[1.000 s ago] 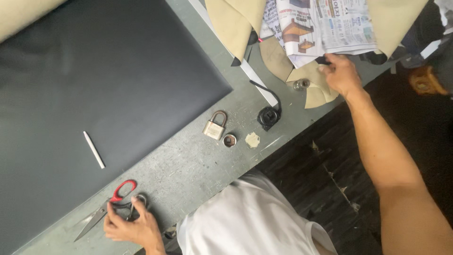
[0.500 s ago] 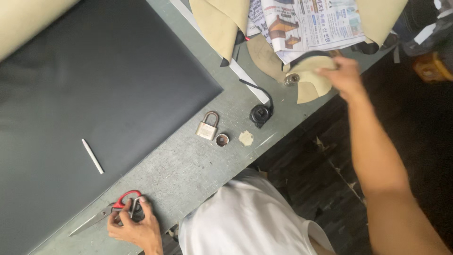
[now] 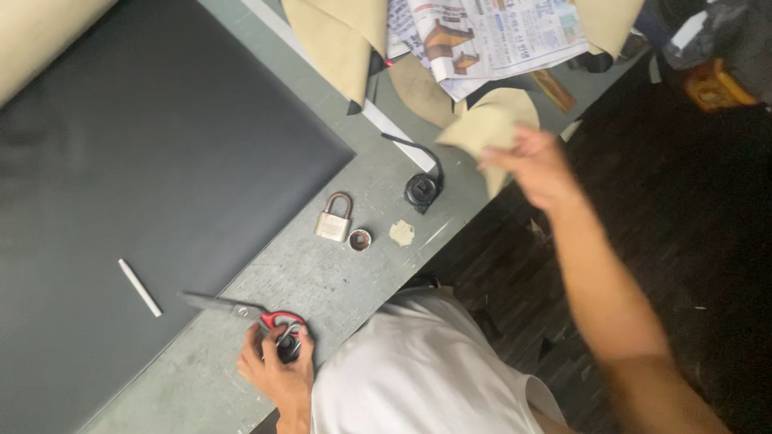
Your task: The person places a patterned paper template on a large sheet of dark material, secures it with padlocks, and uses shears to cut the material around the template. The person then removes the template and cuts a smaller curved piece from the remaining material.
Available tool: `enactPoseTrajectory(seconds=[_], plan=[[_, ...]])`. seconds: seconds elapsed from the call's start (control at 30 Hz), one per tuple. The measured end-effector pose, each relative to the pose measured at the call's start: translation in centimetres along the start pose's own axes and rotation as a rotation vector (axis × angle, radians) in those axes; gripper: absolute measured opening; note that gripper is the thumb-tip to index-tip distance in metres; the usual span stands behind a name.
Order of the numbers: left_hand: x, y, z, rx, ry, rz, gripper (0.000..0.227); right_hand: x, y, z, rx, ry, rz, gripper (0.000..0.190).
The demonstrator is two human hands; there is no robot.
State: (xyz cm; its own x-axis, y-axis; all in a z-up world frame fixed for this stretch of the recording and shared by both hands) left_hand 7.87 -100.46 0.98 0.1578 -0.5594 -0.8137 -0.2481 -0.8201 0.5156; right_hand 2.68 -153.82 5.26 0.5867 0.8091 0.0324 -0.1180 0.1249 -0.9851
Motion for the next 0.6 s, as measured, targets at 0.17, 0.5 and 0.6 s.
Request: enactPoseTrajectory(seconds=[0.17, 0.5, 0.6], plan=[[0.7, 1.9, -1.5, 0.051, -0.014, 0.023, 0.042, -0.1, 2.7, -0.6, -0.049, 0.081, 0.510, 0.029], [0.3, 2.8, -3.0, 0.032, -0.072, 0.047, 0.049, -3.2, 2.0, -7.8, -0.711, 0.208, 1.146, 0.026], [-0.5, 3.0, -2.9, 0.027, -0.077, 0.114, 0.050, -2.8, 3.5, -10.5, -0.669, 0.159, 1.095, 0.031]])
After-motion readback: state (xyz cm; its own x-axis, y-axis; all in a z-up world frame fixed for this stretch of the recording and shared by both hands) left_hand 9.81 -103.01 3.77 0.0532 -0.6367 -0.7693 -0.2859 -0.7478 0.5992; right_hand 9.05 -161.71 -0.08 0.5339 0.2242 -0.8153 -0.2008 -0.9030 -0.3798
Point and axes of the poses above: each hand's wrist, its own z-axis away from the middle knuckle, its own x-axis out of the palm, y = z × x, the point moved 9 cm from there along -z, towards the middle knuckle, and after that the axes turned 5 degrees about -x, right-handed, at the moved point
